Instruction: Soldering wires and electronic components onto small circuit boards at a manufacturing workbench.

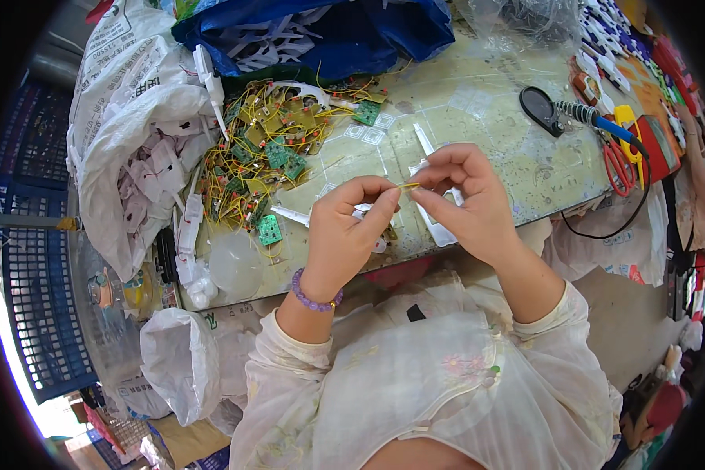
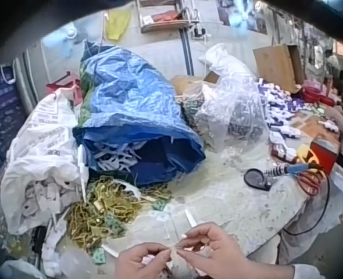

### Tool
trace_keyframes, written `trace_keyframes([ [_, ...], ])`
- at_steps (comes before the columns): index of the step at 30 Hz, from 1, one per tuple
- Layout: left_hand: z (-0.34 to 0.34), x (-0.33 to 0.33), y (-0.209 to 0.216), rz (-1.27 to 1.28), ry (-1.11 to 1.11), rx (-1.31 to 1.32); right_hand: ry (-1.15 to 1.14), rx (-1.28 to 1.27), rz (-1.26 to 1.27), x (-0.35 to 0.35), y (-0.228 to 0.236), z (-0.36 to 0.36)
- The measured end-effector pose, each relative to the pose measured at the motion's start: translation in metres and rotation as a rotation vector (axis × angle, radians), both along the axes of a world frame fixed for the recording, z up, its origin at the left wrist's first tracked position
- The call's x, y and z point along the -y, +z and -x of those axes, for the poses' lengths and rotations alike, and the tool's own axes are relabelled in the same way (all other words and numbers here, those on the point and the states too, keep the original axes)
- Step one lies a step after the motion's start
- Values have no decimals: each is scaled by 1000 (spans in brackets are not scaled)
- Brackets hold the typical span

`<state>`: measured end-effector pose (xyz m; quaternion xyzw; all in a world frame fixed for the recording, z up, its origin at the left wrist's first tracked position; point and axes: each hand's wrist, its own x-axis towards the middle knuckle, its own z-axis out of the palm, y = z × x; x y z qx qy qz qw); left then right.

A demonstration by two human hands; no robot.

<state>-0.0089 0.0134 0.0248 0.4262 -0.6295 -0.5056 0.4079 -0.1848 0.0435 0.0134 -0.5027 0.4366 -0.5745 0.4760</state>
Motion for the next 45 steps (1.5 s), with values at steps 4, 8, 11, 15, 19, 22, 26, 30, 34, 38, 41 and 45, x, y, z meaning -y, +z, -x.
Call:
trace_keyframes([
  [4,-7,10,-5,473,6,454,-233,-714,246,-15,-4,27],
  [8,-1,13,-8,578,16,548,-155,-1050,234,-37,-17,25],
  [11,10,13,-13,521,-72,521,-99,-973,273,-37,-23,28],
  [15,13,16,-17,575,-112,568,-406,-603,226,-34,-30,61],
  [19,17,21,-25,570,-149,634,-1042,-299,236,-9,-30,136],
  [22,24,23,-25,599,-148,615,-1132,-558,317,4,-7,171],
  [26,31,29,-28,620,-157,631,-1272,-789,173,1,35,170],
  [30,30,29,-32,640,-117,657,-1494,-764,429,-64,52,178],
  [34,32,27,-31,629,-104,679,-1198,-1825,1039,-93,44,176],
  [38,31,27,-33,627,-89,681,-561,-481,664,-95,-12,100],
  [41,31,26,-37,622,-93,705,-418,-562,680,-92,-25,82],
  [45,30,27,-40,618,-97,713,-377,-619,688,-78,-24,69],
])
